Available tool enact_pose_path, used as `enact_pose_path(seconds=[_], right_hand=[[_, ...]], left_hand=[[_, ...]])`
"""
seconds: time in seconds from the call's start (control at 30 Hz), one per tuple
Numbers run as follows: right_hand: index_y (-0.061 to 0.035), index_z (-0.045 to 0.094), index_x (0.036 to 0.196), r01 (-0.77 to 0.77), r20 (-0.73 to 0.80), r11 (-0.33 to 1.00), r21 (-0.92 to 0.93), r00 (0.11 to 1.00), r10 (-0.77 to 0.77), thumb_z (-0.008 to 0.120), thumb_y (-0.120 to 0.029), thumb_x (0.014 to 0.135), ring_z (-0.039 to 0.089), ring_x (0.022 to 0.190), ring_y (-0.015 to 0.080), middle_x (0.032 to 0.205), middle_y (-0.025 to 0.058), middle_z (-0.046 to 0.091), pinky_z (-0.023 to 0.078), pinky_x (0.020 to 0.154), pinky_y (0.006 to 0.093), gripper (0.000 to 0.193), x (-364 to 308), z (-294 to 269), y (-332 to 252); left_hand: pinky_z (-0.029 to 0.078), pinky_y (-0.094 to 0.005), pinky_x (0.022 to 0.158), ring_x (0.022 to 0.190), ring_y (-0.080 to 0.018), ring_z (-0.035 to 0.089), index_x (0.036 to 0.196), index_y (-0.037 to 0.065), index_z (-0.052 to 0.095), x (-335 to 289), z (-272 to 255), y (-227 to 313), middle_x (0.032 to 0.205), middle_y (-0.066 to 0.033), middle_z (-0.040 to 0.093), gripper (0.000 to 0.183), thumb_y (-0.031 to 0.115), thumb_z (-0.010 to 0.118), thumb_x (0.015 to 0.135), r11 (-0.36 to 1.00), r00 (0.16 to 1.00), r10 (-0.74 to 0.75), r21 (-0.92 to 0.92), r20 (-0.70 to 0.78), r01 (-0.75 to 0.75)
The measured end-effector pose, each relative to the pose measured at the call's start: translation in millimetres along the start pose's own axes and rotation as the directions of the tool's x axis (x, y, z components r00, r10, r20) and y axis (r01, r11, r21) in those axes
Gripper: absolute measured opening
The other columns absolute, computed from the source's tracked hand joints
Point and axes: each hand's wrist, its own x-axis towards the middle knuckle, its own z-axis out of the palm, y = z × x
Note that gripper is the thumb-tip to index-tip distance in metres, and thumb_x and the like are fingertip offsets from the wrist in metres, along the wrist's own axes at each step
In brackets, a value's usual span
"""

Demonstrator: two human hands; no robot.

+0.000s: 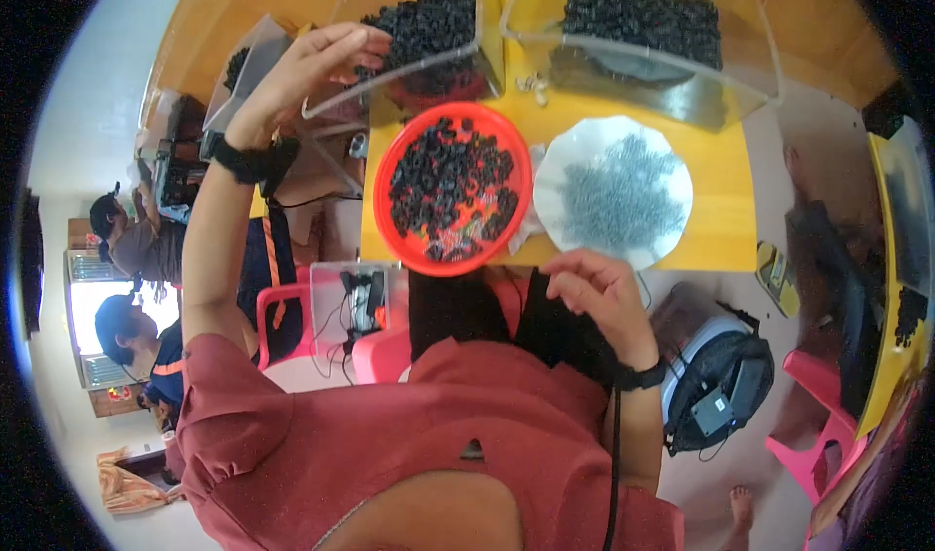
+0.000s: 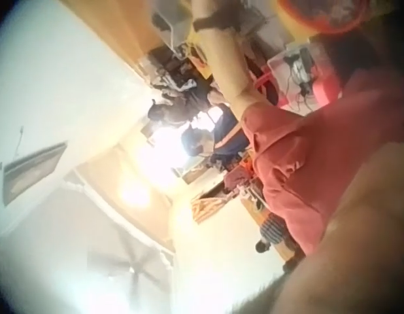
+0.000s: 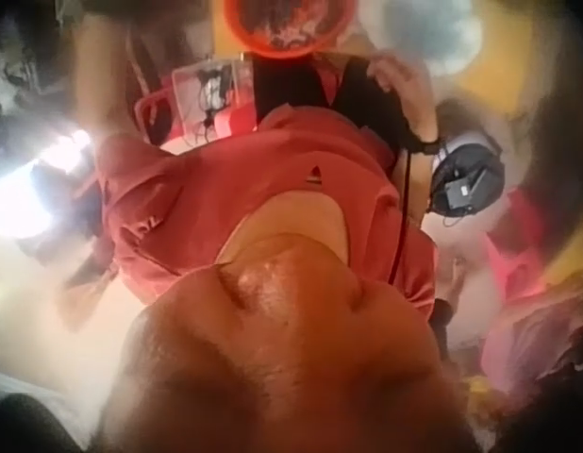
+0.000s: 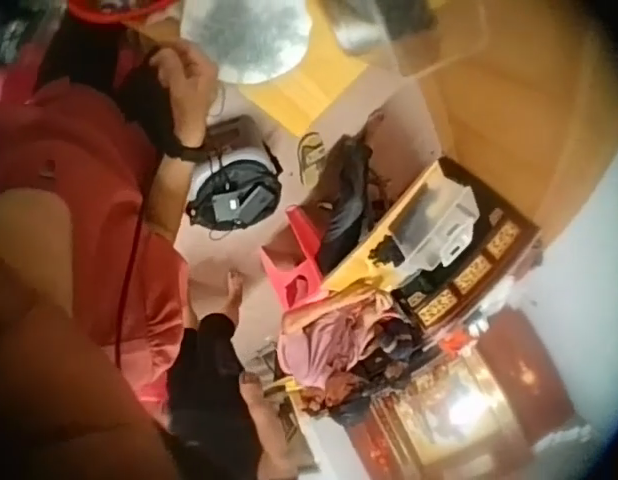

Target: The person sorts small black plastic components by hand at a workstation, inspecting them one by one.

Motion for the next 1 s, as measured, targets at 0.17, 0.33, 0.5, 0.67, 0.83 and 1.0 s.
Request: enact_pose_path(seconds=[0.17, 0.33, 0.5, 0.67, 0.83, 1.0], right_hand=[[-0.0021, 0.064, 0.100, -0.041, 0.029, 0.997, 0.059, 0.999, 0.039, 0.059, -0.013, 0.087, 0.049, 0.061, 0.0034, 0.076, 0.0008, 0.063, 0.037, 0.054, 0.0173, 0.018, -2, 3, -2], [-0.0017, 0.064, 0.103, -0.079, 0.044, 0.995, 0.053, 0.996, 0.077, 0.061, -0.014, 0.085, 0.052, 0.064, 0.0050, 0.079, 0.0025, 0.064, 0.040, 0.058, 0.0178, 0.022, -2, -1, -3], [-0.0011, 0.064, 0.104, -0.089, 0.064, 0.993, 0.073, 0.994, 0.085, 0.063, -0.019, 0.084, 0.055, 0.069, 0.0075, 0.080, 0.0040, 0.064, 0.042, 0.062, 0.0198, 0.027, -3, -6, -6], [0.0031, 0.064, 0.099, -0.059, -0.009, 0.990, 0.127, 0.998, 0.060, 0.053, -0.005, 0.075, 0.052, 0.061, 0.0077, 0.076, 0.0079, 0.064, 0.041, 0.058, 0.0186, 0.027, 1, 5, -16], [0.0038, 0.063, 0.099, -0.085, 0.005, 0.991, 0.107, 0.996, 0.085, 0.054, -0.007, 0.076, 0.052, 0.061, 0.0080, 0.077, 0.0085, 0.063, 0.041, 0.058, 0.0186, 0.027, 1, 4, -12], [0.0048, 0.062, 0.099, -0.076, 0.002, 0.994, 0.079, 0.997, 0.076, 0.055, -0.009, 0.077, 0.052, 0.060, 0.0078, 0.076, 0.0089, 0.063, 0.040, 0.057, 0.0183, 0.027, -1, 2, -8]], left_hand=[[0.042, -0.0425, 0.088, 0.114, -0.0217, 0.047, 0.125, 0.010, 0.054, 79, -27, -25, 0.121, -0.0059, 0.056, 0.066, 0.060, 0.056, 0.082, 0.941, 0.984, -0.135, 0.296, -0.114, 0.163], [0.030, -0.0540, 0.100, 0.133, -0.0294, 0.030, 0.144, 0.018, 0.027, 158, -2, -68, 0.144, -0.0119, 0.034, 0.087, 0.068, 0.053, 0.078, 0.882, 0.939, -0.344, 0.351, 0.020, 0.316], [0.025, -0.0391, 0.106, 0.124, -0.0307, 0.034, 0.131, 0.012, 0.044, 195, 17, -81, 0.128, -0.0180, 0.043, 0.054, 0.051, 0.041, 0.093, 0.868, 0.988, -0.063, 0.497, 0.143, -0.016], [0.025, -0.0368, 0.104, 0.121, -0.0297, 0.034, 0.129, 0.005, 0.040, 143, 26, -56, 0.125, -0.0166, 0.040, 0.051, 0.037, 0.050, 0.089, 0.799, 0.930, 0.048, 0.545, 0.364, -0.255], [0.027, -0.0379, 0.105, 0.124, -0.0313, 0.032, 0.131, 0.005, 0.036, 123, 26, -51, 0.126, -0.0156, 0.036, 0.073, 0.038, 0.068, 0.074, 0.789, 0.899, 0.112, 0.512, 0.424, -0.340], [0.034, -0.0380, 0.100, 0.120, -0.0330, 0.038, 0.127, 0.002, 0.040, 130, 23, -50, 0.122, -0.0184, 0.040, 0.067, 0.029, 0.071, 0.073, 0.791, 0.878, 0.126, 0.488, 0.461, -0.370]])
